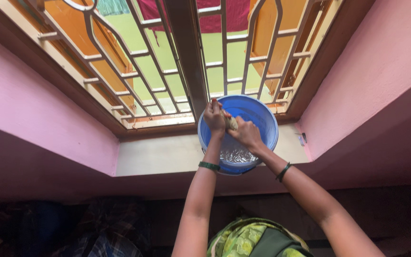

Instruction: The person retrieves a bucket of water, wets a cloth, and wipes the metal window grill and the window sill. They repeatedly wring the cloth and scrub the bars and frame.

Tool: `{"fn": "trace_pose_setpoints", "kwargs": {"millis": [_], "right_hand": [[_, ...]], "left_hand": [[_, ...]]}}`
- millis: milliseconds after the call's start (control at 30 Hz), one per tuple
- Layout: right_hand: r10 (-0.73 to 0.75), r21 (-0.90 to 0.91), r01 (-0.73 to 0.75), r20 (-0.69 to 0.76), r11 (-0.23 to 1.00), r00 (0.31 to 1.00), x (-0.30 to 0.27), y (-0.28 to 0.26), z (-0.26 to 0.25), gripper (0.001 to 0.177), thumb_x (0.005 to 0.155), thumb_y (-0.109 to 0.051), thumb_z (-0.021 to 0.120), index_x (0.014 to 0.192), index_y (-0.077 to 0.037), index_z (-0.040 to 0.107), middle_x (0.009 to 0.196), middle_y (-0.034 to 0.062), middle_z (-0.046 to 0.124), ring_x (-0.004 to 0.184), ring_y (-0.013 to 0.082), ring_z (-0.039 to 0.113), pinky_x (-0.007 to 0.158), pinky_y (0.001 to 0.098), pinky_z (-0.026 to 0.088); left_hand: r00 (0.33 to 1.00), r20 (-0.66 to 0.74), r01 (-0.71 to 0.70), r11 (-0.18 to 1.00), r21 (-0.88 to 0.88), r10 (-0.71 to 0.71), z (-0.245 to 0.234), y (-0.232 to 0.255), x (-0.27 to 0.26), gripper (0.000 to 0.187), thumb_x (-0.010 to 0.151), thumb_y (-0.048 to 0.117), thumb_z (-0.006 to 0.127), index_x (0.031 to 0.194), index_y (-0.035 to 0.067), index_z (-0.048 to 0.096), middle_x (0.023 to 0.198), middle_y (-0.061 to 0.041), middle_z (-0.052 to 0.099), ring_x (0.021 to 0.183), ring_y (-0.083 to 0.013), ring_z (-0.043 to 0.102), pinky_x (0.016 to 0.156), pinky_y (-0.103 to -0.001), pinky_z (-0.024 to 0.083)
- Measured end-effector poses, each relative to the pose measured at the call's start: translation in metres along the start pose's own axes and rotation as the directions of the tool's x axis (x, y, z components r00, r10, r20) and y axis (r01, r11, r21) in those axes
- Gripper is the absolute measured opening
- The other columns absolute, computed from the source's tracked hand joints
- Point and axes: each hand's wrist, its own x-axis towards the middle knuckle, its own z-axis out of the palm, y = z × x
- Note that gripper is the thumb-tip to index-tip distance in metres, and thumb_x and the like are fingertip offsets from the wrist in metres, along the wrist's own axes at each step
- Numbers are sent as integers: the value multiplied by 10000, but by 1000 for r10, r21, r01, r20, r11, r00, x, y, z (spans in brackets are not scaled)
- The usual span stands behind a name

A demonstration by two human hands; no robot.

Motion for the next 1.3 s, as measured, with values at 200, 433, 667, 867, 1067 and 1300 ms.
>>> {"fn": "trace_pose_setpoints", "kwargs": {"millis": [200,433,667,867,1067,1300], "right_hand": [[-2,124,50,-355,991,935,-7,-6,-23,535,791,-421,839,1109,-60,604,972,172,720,824,360,734,678,490,572],[-276,207,350,-317,914,907,-15,-26,-34,681,770,-402,857,1266,-41,563,1159,154,596,1022,338,654,836,482,543],[-235,-125,207,-299,970,925,18,37,-58,615,782,-398,901,1225,-62,637,1175,173,558,1100,346,591,939,514,464],[-23,-63,12,-178,998,984,30,92,-49,361,943,-129,625,1292,-46,588,1170,244,648,1052,441,650,890,535,521],[114,-104,-123,-85,987,990,21,95,-59,392,961,-139,564,1352,-109,560,1065,248,710,967,483,677,819,581,523],[162,-140,-179,-124,974,979,24,130,-85,393,948,-107,562,1336,-139,618,1115,211,721,992,446,692,851,556,538]], "left_hand": [[950,33,-283,809,516,311,-4,26,-10,579,972,508,680,1221,-4,572,1065,-146,714,893,-219,717,721,-329,557],[984,176,-48,951,304,-7,-19,74,-19,728,763,351,884,1297,24,513,1099,-118,689,996,-205,708,841,-354,619],[956,-280,17,943,333,82,-65,89,-28,615,818,478,816,1197,33,627,1058,-95,727,964,-183,731,848,-299,622],[958,-285,69,957,281,15,-67,56,-34,645,827,570,790,1147,21,682,1082,-88,710,1005,-180,676,905,-320,542],[966,-249,133,961,243,-70,-65,35,-26,705,833,620,759,1179,16,647,1097,-92,688,1023,-196,660,938,-348,519],[966,-221,154,984,88,-131,-35,-6,-50,645,862,557,743,1229,49,590,1131,-71,654,1071,-184,620,980,-349,479]]}}
